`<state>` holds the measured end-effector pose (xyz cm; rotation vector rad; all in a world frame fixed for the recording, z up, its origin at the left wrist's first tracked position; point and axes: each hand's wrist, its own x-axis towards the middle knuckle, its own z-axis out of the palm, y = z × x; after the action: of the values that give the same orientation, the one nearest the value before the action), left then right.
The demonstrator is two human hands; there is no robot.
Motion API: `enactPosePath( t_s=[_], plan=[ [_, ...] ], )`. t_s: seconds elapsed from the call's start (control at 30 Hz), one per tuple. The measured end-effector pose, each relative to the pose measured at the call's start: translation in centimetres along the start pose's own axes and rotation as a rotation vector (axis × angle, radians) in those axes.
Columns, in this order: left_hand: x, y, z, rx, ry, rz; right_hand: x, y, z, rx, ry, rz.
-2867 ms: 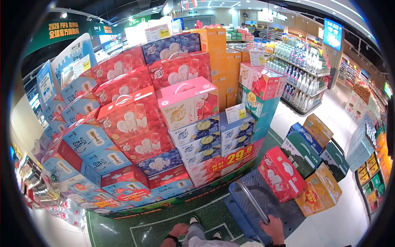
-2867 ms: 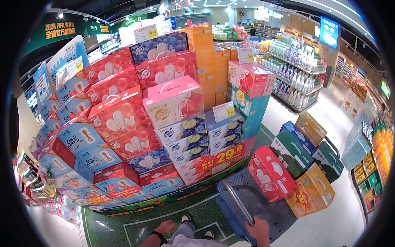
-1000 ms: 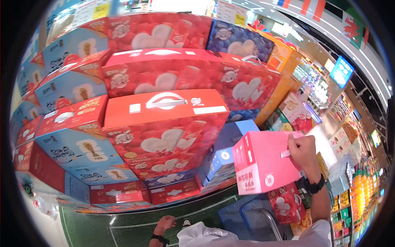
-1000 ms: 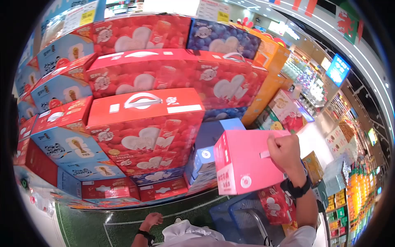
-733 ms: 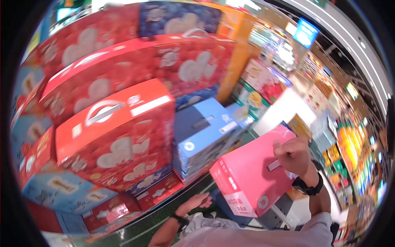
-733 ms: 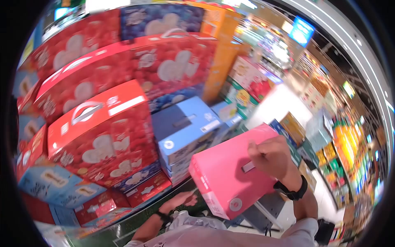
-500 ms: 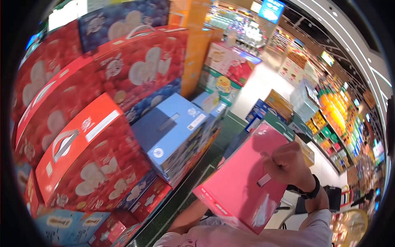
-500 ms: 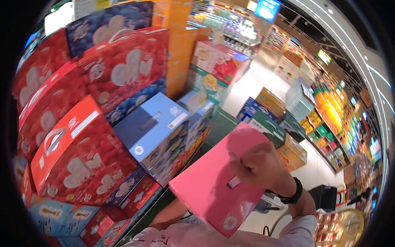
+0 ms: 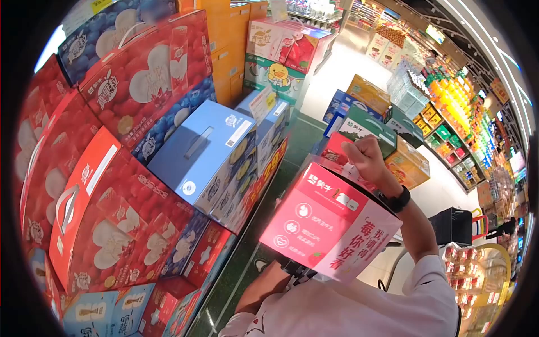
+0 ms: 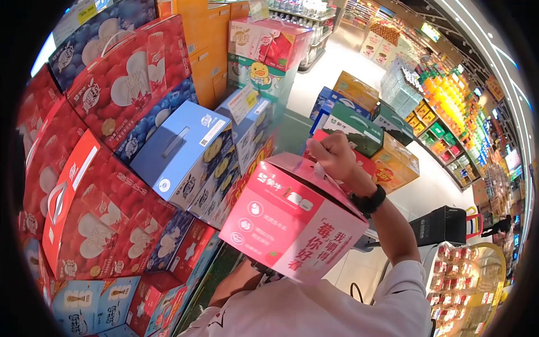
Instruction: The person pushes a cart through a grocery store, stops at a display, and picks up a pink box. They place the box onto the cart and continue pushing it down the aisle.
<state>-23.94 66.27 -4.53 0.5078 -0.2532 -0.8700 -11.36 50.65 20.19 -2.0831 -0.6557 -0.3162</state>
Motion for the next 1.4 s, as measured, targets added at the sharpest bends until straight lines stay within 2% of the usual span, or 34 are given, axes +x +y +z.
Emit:
enactPosePath(
  t_s=[0.17, 0.23, 0.37, 0.57, 0.73, 0.8, 0.83, 0.9, 1.0, 1.1, 1.13, 1.2, 1.33, 1.4],
  plan=[
    [-0.9, -0.4, 0.0, 0.023, 0.03, 0.007, -0.3, 0.4, 1.4, 0.137, -0.086, 0.029],
    [-1.1, -0.5, -0.1, 0.026, 0.035, 0.004, -0.3, 0.6, 1.7, -0.041, -0.126, 0.126],
    [-1.0, -0.3, -0.2, 0.046, 0.035, 0.004, -0.6, -1.7, 1.3, -0.02, -0.181, 0.214],
    [0.2, -0.3, 0.1, 0.061, 0.011, -0.036, -2.5, -4.5, -0.6, -0.038, -0.265, 0.057],
    [2.2, -1.0, 1.2, 0.072, -0.047, -0.078, -3.6, -6.2, -1.9, -0.011, -0.276, 0.16],
    [2.4, -1.7, 1.5, 0.071, -0.068, -0.095, -4.0, -6.6, -2.3, 0.284, -0.285, 0.478],
    [2.4, -2.0, 1.6, 0.071, -0.079, -0.106, -4.0, -7.0, -2.8, 0.282, -0.28, 0.485],
    [2.3, -2.6, 1.7, 0.07, -0.099, -0.126, -4.4, -8.0, -4.2, 0.78, -0.281, 0.848],
    [1.7, -3.2, 1.3, 0.074, -0.123, -0.158, -5.0, -9.0, -4.3, 0.956, -0.182, 0.874],
    [1.1, -3.5, 0.4, 0.091, -0.151, -0.18, -5.1, -6.9, -4.9, 1.159, -0.211, 0.893],
    [0.8, -3.6, 0.0, 0.096, -0.162, -0.185, -5.1, -6.5, -5.2, 1.161, -0.214, 0.899],
    [0.4, -4.1, -0.6, 0.101, -0.182, -0.185, -5.0, -5.9, -5.6, 1.165, -0.036, 0.947],
    [0.7, -4.0, -0.1, 0.093, -0.243, -0.191, -5.2, -4.8, -6.2, 1.142, -0.011, 0.966],
    [0.7, -2.9, 2.2, 0.172, -0.105, -0.227, -5.4, -5.0, -6.5, 1.147, 0.009, 0.982]
  ],
)
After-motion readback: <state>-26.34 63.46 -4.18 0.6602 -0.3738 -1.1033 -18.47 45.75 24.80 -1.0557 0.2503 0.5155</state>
